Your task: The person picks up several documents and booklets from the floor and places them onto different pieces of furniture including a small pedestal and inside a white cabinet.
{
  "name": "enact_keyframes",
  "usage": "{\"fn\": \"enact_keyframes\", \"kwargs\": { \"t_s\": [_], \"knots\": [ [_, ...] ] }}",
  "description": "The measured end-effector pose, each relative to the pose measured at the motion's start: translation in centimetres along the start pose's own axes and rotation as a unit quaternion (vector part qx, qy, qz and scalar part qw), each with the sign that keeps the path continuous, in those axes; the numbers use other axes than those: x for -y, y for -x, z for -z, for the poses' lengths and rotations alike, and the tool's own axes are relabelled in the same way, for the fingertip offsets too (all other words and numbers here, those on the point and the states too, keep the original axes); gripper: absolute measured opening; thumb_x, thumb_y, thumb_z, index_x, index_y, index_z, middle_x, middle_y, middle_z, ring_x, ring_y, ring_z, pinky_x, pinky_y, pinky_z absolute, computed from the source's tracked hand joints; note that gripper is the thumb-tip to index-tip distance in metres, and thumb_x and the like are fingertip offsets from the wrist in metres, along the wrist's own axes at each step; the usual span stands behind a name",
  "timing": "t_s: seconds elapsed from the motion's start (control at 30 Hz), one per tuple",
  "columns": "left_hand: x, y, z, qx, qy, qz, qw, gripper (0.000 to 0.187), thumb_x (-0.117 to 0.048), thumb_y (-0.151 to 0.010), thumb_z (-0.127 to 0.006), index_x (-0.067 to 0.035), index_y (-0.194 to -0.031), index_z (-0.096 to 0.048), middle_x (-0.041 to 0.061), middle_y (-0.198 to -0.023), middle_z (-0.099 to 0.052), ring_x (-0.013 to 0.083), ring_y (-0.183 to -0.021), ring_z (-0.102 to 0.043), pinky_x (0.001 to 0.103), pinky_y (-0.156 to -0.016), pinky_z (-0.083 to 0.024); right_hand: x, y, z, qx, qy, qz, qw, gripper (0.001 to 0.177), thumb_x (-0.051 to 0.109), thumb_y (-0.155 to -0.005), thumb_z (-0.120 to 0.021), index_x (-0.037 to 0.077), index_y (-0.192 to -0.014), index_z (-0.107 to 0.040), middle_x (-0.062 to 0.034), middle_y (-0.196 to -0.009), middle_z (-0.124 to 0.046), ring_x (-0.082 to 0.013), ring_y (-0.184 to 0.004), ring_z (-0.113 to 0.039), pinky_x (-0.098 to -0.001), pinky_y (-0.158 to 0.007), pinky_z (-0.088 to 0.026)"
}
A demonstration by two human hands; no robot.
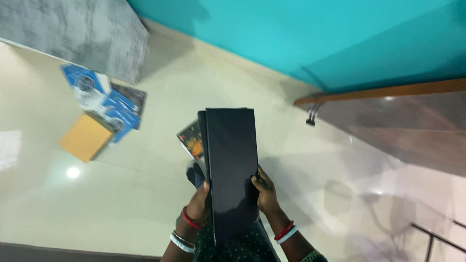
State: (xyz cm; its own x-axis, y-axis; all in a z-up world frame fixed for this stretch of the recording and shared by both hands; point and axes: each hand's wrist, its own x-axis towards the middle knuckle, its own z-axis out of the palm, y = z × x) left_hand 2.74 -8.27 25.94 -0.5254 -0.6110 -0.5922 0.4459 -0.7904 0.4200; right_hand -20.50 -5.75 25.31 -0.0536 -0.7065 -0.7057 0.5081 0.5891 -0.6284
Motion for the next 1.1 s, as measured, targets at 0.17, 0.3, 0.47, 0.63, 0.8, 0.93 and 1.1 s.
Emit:
{"fn": "enact_keyframes", "kwargs": {
  "t_s": [0.17, 0.3, 0.47, 0.63, 0.8, 0.93, 1.1],
  "knots": [
    [-3.0, 4.0, -7.5, -0.04, -0.122, -0.016, 0.992, 0.083, -0.065, -0.095, -0.03, -0.005, -0.15, -0.042, 0.019, -0.145, -0.058, 0.0307, -0.133, -0.059, 0.041, -0.106, -0.052, 6.6, 5.4, -4.4, 0.08, -0.016, -0.025, 0.996, 0.07, 0.029, -0.095, -0.056, 0.003, -0.157, -0.033, -0.0167, -0.149, -0.054, -0.0294, -0.139, -0.051, -0.0443, -0.115, -0.042],
    [-4.2, 6.6, -12.8, -0.151, -0.228, -0.081, 0.958, 0.081, -0.06, -0.101, -0.034, 0.002, -0.152, -0.044, 0.023, -0.145, -0.059, 0.0308, -0.133, -0.058, 0.036, -0.108, -0.046, 9.9, 9.6, -5.1, 0.167, -0.085, -0.022, 0.982, 0.071, 0.025, -0.095, -0.055, -0.002, -0.156, -0.033, -0.0212, -0.145, -0.054, -0.0318, -0.132, -0.055, -0.0462, -0.112, -0.044],
    [-5.9, 10.7, -20.2, -0.182, -0.213, -0.158, 0.947, 0.075, -0.051, -0.1, -0.041, 0.0, -0.155, -0.035, 0.024, -0.146, -0.056, 0.0294, -0.132, -0.059, 0.037, -0.107, -0.048, 13.1, 13.0, -4.7, 0.253, -0.114, 0.007, 0.961, 0.068, 0.029, -0.097, -0.056, -0.001, -0.154, -0.036, -0.0212, -0.137, -0.058, -0.0302, -0.124, -0.059, -0.0453, -0.106, -0.049],
    [-7.1, 15.0, -25.0, -0.189, -0.317, -0.246, 0.896, 0.072, -0.047, -0.103, -0.047, 0.005, -0.152, -0.042, 0.027, -0.143, -0.06, 0.0324, -0.134, -0.059, 0.036, -0.107, -0.048, 12.4, 14.7, -4.1, 0.255, -0.11, -0.042, 0.96, 0.063, 0.039, -0.094, -0.056, 0.005, -0.146, -0.044, -0.0162, -0.115, -0.067, -0.0249, -0.102, -0.07, -0.041, -0.087, -0.06],
    [-8.6, 19.5, -29.5, -0.239, -0.407, -0.224, 0.853, 0.063, -0.042, -0.101, -0.048, -0.002, -0.15, -0.047, 0.019, -0.096, -0.07, 0.0231, -0.088, -0.069, 0.033, -0.078, -0.055, 6.8, 12.7, -2.0, 0.33, -0.046, 0.077, 0.94, 0.055, 0.034, -0.105, -0.06, 0.0, -0.147, -0.047, -0.0141, -0.113, -0.066, -0.0213, -0.096, -0.068, -0.0361, -0.08, -0.057],
    [-9.5, 23.0, -29.3, -0.244, -0.42, -0.275, 0.829, 0.058, -0.04, -0.101, -0.049, -0.004, -0.147, -0.05, 0.008, -0.072, -0.065, 0.0134, -0.068, -0.065, 0.03, -0.066, -0.053, 5.8, 14.3, -3.2, 0.351, -0.047, 0.043, 0.934, 0.056, 0.033, -0.103, -0.059, 0.003, -0.148, -0.047, -0.0141, -0.122, -0.064, -0.0218, -0.105, -0.065, -0.0363, -0.088, -0.054],
    [-10.0, 27.8, -21.4, -0.239, -0.297, -0.324, 0.866, 0.06, -0.039, -0.102, -0.047, -0.002, -0.149, -0.052, 0.011, -0.091, -0.068, 0.0188, -0.075, -0.063, 0.032, -0.068, -0.052, 7.0, 20.1, -10.8, 0.402, -0.065, 0.02, 0.913, 0.057, 0.031, -0.101, -0.057, 0.006, -0.151, -0.046, -0.0141, -0.132, -0.062, -0.0225, -0.116, -0.062, -0.0366, -0.098, -0.051]
  ]
}}
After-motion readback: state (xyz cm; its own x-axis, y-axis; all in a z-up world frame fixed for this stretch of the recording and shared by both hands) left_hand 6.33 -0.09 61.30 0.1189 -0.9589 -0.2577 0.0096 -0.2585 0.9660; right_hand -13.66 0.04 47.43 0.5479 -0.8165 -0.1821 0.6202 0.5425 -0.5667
